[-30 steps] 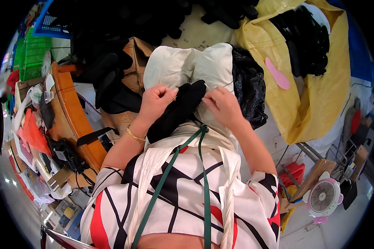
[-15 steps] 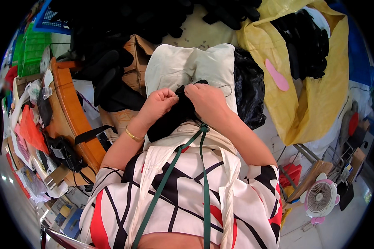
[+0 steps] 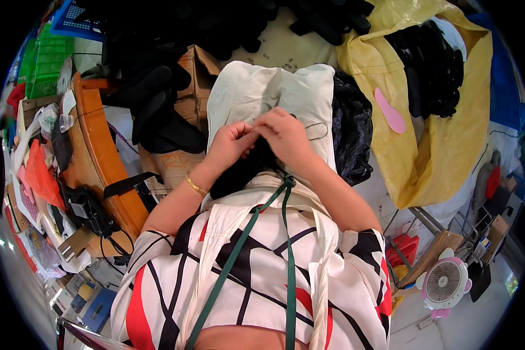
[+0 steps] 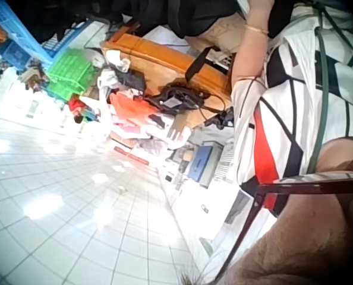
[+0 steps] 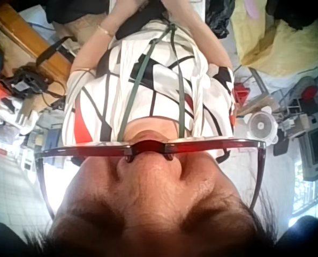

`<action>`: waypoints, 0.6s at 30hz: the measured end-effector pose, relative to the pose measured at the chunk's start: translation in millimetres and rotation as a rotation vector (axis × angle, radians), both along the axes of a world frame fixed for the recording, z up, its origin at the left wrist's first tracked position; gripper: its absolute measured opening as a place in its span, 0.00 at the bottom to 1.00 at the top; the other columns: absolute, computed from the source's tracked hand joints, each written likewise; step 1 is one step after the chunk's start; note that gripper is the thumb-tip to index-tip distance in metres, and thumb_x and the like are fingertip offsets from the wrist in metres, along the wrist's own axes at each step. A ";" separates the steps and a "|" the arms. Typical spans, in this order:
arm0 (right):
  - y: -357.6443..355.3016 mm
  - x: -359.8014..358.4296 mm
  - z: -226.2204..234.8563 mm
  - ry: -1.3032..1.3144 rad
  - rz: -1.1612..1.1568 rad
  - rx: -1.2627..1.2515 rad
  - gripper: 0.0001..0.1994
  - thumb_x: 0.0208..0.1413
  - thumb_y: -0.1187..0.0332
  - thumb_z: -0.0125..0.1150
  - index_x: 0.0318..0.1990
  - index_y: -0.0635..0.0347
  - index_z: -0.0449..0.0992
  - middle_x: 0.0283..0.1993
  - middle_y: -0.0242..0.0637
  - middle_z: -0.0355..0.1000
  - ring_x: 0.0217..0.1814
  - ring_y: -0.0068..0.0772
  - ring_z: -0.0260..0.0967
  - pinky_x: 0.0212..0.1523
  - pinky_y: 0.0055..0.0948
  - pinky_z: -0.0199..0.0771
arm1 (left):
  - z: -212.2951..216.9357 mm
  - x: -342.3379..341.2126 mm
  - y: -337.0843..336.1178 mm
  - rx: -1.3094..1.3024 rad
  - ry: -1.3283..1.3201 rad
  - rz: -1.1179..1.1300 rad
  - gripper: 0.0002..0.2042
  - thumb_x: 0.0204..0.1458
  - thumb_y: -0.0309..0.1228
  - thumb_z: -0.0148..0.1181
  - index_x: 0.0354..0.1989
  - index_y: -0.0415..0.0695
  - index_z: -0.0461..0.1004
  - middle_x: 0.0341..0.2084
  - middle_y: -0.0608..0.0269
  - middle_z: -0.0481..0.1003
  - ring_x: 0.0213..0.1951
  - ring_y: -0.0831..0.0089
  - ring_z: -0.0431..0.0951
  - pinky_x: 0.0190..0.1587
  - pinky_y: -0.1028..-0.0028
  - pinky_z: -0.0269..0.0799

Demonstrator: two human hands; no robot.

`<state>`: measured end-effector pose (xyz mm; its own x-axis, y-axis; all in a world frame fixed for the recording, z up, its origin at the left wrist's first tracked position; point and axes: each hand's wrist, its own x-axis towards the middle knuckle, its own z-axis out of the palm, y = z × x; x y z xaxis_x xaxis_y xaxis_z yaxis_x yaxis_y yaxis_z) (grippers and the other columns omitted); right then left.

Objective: The person sits on the floor and sews a black shoe using a needle and thread. They repeatedly insert the needle into the shoe's sole and pull the thread through to stitch the material.

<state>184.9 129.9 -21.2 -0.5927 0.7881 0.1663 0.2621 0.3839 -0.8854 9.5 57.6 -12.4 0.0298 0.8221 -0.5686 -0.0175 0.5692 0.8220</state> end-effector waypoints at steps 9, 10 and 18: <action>113.4 199.8 42.8 1.139 -0.697 -0.731 0.05 0.63 0.77 0.53 0.33 0.60 0.69 0.26 0.32 0.68 0.26 0.27 0.65 0.43 0.30 0.80 | 14.7 6.7 -2.0 0.394 0.437 -0.092 0.08 0.55 0.31 0.61 0.31 0.38 0.76 0.21 0.55 0.76 0.23 0.62 0.76 0.28 0.67 0.69; 121.1 231.4 42.4 1.195 -0.776 -0.655 0.06 0.64 0.76 0.51 0.32 0.61 0.68 0.26 0.32 0.66 0.25 0.29 0.63 0.50 0.37 0.78 | 13.9 7.4 -1.6 0.458 0.467 -0.105 0.07 0.55 0.30 0.60 0.31 0.38 0.76 0.22 0.54 0.76 0.24 0.60 0.76 0.28 0.65 0.70; 103.9 294.8 14.2 1.139 -1.161 -0.516 0.13 0.70 0.70 0.45 0.31 0.64 0.66 0.24 0.33 0.62 0.25 0.31 0.60 0.64 0.50 0.72 | 6.5 8.4 -1.3 0.920 1.037 -0.377 0.02 0.55 0.28 0.57 0.31 0.45 0.72 0.20 0.59 0.69 0.24 0.62 0.74 0.26 0.65 0.70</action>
<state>479.7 233.8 -7.0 0.5185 0.7914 -0.3239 -0.6297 0.0971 -0.7708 17.9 56.4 -5.9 0.2335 0.9394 0.2512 0.8356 -0.3259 0.4422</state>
